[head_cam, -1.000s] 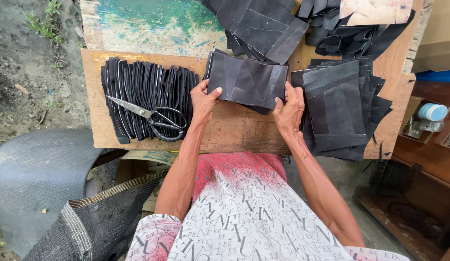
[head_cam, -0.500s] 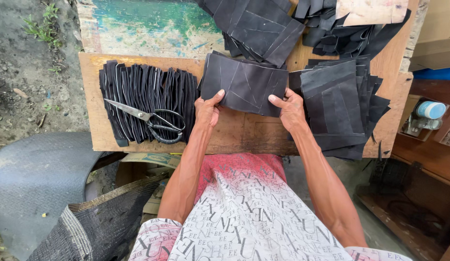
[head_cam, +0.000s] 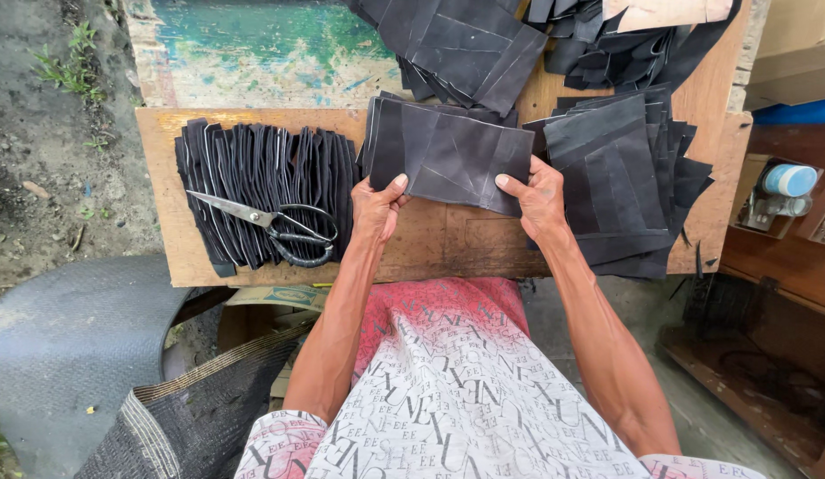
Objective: The person sorts and stacks black rectangular material pieces on a wooden workbench. They pick up pieces from a pile, align them, and place them into a neat stack, occasionally moving the stack to a different location on the table.
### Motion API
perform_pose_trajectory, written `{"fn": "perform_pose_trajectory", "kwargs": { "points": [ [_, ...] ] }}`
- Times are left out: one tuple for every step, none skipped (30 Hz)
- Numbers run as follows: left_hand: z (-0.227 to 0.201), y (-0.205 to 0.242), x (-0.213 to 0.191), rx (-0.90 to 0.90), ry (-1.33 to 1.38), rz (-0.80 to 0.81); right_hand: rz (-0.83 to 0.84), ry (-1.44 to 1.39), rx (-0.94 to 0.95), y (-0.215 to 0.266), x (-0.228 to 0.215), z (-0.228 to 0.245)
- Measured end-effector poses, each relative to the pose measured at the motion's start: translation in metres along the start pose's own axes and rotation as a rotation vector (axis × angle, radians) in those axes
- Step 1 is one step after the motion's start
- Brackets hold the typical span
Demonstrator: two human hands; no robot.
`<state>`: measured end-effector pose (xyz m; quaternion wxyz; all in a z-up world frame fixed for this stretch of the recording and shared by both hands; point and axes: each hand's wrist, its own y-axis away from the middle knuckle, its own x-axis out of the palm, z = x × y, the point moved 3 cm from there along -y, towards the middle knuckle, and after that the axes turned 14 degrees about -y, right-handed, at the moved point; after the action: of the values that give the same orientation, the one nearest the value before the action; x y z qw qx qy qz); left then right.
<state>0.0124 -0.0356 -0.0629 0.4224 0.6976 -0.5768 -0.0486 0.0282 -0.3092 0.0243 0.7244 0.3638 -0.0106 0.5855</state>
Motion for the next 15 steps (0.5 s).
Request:
{"fn": "perform_pose_trajectory", "kwargs": {
  "points": [
    [0.002, 0.001, -0.001, -0.001, -0.013, -0.003, 0.002, 0.006, -0.01, 0.002, 0.0, -0.001],
    [0.003, 0.004, -0.002, -0.001, -0.004, -0.007, 0.005, 0.012, -0.02, 0.004, -0.001, -0.001],
    [0.003, 0.005, 0.0, 0.002, 0.006, -0.004, 0.007, 0.018, -0.037, 0.003, -0.002, 0.0],
    [0.002, 0.005, 0.002, 0.005, 0.015, -0.001, -0.005, 0.031, -0.032, 0.002, -0.003, 0.001],
    [0.0, 0.008, 0.005, -0.018, 0.052, 0.005, -0.018, 0.044, -0.023, 0.004, -0.004, 0.001],
    [-0.003, 0.011, 0.008, -0.042, 0.089, 0.01, -0.031, 0.057, -0.013, 0.006, -0.004, 0.001],
    [-0.005, 0.015, 0.012, -0.067, 0.127, 0.012, -0.024, 0.051, 0.023, 0.008, -0.004, 0.002],
    [-0.008, 0.019, 0.017, -0.068, 0.149, 0.013, -0.018, 0.045, 0.059, 0.01, -0.004, 0.003],
    [-0.01, 0.021, 0.022, -0.067, 0.172, 0.011, -0.008, 0.038, 0.096, 0.012, -0.001, 0.004],
    [-0.012, 0.023, 0.029, -0.066, 0.194, 0.01, 0.011, 0.071, 0.118, 0.016, 0.003, 0.006],
    [-0.013, 0.023, 0.036, -0.019, 0.171, -0.043, 0.032, 0.105, 0.137, 0.02, 0.008, 0.008],
    [-0.014, 0.023, 0.043, 0.028, 0.147, -0.097, 0.052, 0.14, 0.155, 0.024, 0.013, 0.011],
    [-0.016, 0.026, 0.047, 0.074, 0.122, -0.157, 0.066, 0.137, 0.177, 0.029, 0.019, 0.013],
    [-0.019, 0.031, 0.05, 0.117, 0.092, -0.155, 0.08, 0.134, 0.199, 0.034, 0.023, 0.016],
    [-0.024, 0.033, 0.054, 0.163, 0.06, -0.147, 0.094, 0.13, 0.214, 0.033, 0.03, 0.022]
  ]
}}
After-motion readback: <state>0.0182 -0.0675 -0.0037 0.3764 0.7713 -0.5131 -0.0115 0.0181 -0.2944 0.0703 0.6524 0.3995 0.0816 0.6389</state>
